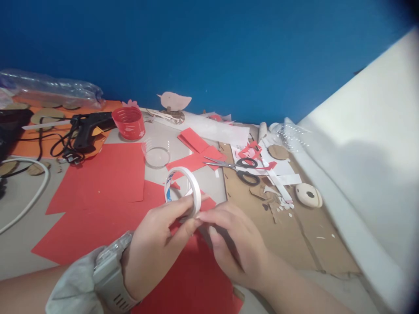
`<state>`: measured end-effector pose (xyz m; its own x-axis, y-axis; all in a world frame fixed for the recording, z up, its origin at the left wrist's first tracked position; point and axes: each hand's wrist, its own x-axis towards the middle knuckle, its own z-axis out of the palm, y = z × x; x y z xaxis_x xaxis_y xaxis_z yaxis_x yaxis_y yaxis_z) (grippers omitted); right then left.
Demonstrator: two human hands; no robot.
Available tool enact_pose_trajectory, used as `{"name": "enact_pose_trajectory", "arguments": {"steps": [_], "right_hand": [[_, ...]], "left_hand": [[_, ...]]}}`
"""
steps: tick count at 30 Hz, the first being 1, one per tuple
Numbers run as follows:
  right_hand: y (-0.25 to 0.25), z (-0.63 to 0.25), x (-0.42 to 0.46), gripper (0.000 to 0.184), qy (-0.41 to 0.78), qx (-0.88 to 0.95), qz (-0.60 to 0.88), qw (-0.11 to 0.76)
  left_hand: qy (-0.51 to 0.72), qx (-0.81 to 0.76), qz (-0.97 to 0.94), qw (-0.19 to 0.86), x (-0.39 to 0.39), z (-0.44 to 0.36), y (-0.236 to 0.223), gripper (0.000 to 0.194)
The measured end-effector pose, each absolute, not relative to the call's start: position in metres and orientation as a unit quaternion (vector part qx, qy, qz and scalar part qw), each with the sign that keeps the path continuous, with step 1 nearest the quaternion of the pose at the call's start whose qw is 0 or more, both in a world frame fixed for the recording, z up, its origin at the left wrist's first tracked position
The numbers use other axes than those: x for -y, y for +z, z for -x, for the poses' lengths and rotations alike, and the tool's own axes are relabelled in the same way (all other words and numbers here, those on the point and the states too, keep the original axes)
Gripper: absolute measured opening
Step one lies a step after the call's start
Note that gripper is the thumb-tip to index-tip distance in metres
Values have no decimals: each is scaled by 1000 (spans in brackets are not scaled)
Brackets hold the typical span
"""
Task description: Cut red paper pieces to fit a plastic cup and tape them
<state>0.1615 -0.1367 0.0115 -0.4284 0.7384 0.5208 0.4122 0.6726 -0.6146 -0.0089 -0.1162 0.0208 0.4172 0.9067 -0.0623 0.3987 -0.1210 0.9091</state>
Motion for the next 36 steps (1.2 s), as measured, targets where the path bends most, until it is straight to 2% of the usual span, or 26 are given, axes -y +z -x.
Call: {"name": "enact_pose_trajectory", "arguments": {"steps": [5, 11, 19, 25, 30, 36], "right_hand": [[10, -163, 135, 51, 191, 805, 377, 416], [10, -164, 133, 46, 230, 788, 401, 406], [9, -161, 135, 49, 243, 785, 385, 420], [9, -160, 137, 41, 268, 776, 392, 415], [8, -160, 139, 53, 296, 761, 403, 414], [8, -160, 139, 52, 278, 773, 401, 406]], "left_hand": [[272, -466, -722, 434, 116, 9, 22, 16], [252, -464, -747, 405, 119, 10, 21, 23], [260, -447, -744, 423, 118, 11, 22, 16], [269, -440, -742, 428, 119, 12, 21, 11], [257, -443, -741, 434, 118, 13, 20, 15], [263, -444, -737, 437, 119, 12, 19, 15]]}}
